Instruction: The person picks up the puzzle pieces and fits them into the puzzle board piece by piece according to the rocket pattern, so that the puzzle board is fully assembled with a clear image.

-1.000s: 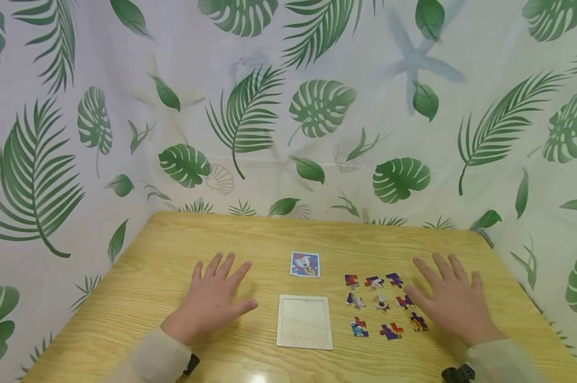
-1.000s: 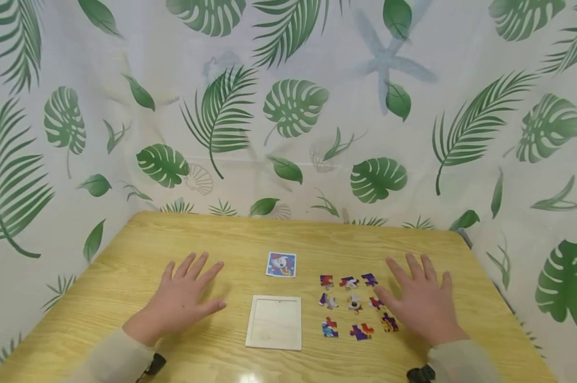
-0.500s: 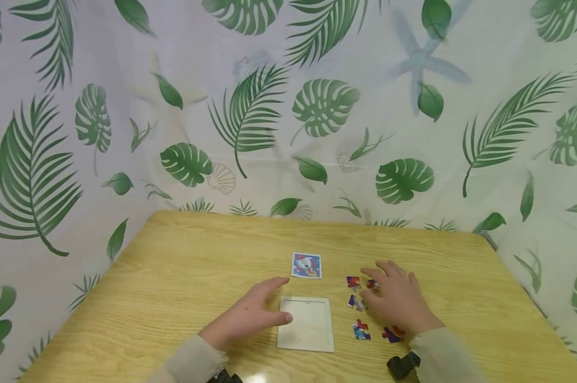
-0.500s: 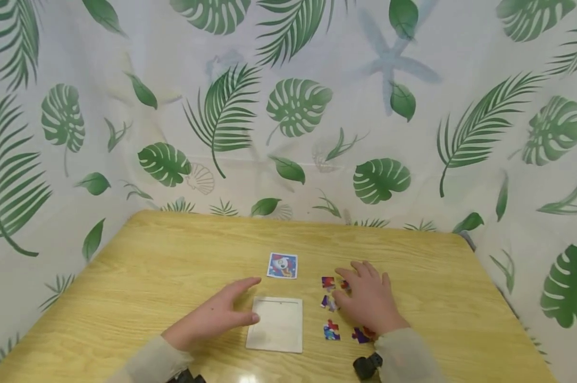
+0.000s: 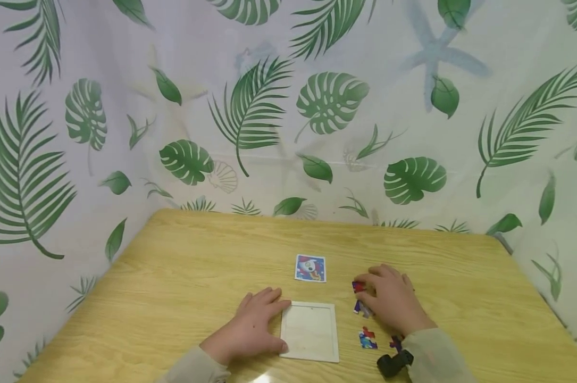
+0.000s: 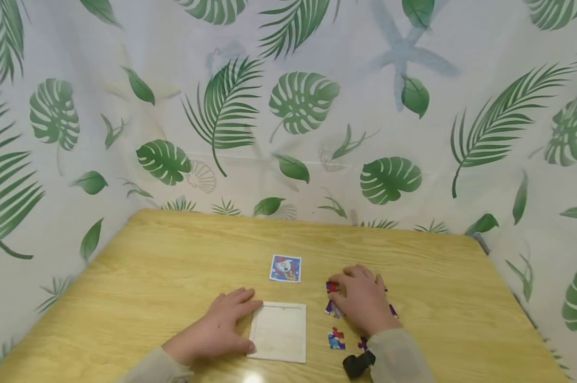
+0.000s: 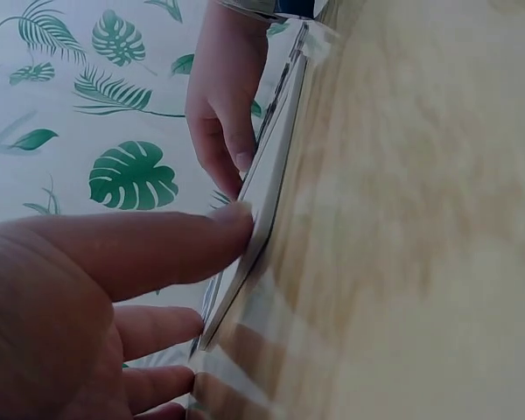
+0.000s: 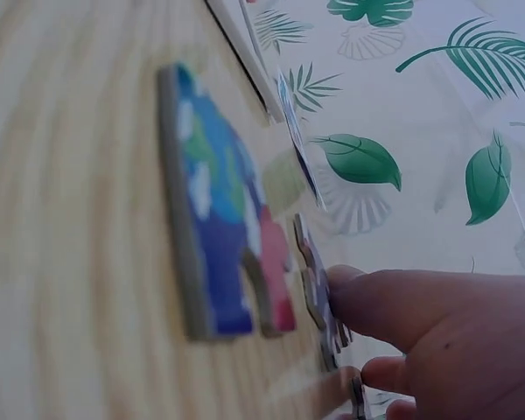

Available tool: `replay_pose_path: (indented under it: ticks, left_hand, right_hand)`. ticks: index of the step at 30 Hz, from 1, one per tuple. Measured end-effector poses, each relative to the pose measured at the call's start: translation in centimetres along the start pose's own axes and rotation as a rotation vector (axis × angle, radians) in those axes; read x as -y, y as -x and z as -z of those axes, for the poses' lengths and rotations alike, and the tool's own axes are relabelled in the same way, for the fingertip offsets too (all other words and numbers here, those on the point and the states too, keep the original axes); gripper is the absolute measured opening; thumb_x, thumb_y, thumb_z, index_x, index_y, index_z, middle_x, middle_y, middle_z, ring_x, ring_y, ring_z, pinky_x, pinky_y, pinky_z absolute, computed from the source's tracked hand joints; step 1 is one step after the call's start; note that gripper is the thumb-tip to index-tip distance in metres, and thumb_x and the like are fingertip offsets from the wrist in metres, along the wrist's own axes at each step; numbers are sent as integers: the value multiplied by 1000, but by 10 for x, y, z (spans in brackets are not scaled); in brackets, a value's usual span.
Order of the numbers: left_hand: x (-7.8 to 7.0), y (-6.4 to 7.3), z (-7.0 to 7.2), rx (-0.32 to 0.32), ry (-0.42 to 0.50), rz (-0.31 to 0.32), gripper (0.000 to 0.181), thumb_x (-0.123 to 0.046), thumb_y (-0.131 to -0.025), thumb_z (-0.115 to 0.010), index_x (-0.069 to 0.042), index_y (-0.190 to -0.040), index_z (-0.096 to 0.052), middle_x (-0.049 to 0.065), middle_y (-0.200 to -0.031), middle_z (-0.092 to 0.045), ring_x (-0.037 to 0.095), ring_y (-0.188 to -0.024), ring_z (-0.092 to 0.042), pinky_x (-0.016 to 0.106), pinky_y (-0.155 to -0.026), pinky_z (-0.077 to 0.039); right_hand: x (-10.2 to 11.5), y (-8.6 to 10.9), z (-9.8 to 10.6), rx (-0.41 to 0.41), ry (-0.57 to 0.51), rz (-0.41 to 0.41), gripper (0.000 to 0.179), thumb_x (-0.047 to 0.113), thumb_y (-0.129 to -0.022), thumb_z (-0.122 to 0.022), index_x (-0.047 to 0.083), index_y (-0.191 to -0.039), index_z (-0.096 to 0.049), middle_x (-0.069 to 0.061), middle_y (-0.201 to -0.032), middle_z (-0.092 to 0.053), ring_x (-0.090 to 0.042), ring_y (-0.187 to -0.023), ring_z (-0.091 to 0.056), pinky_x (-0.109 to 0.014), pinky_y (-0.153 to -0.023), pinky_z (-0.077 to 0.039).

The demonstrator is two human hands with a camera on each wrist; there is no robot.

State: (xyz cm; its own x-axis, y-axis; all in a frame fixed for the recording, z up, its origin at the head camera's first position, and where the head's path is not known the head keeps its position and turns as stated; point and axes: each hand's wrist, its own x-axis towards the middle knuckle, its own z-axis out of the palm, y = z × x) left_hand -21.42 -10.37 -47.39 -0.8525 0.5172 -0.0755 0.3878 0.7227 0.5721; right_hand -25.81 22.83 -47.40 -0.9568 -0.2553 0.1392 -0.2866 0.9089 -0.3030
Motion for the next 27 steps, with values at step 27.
replay_pose_path:
  ticks: [27]
  left_hand:
    - [-3,4,0,32,-30,-37,93,-48,-77,-80,-12,-154,-45,8,-164,-29,34,-153,-14,63,-118,-1]
  right_hand:
    - [94,5,-29,-34,-320,66,9,16,-97,-68,24,-99,-73,11,-95,-71,-12,-96,-64,-45,-91,-52]
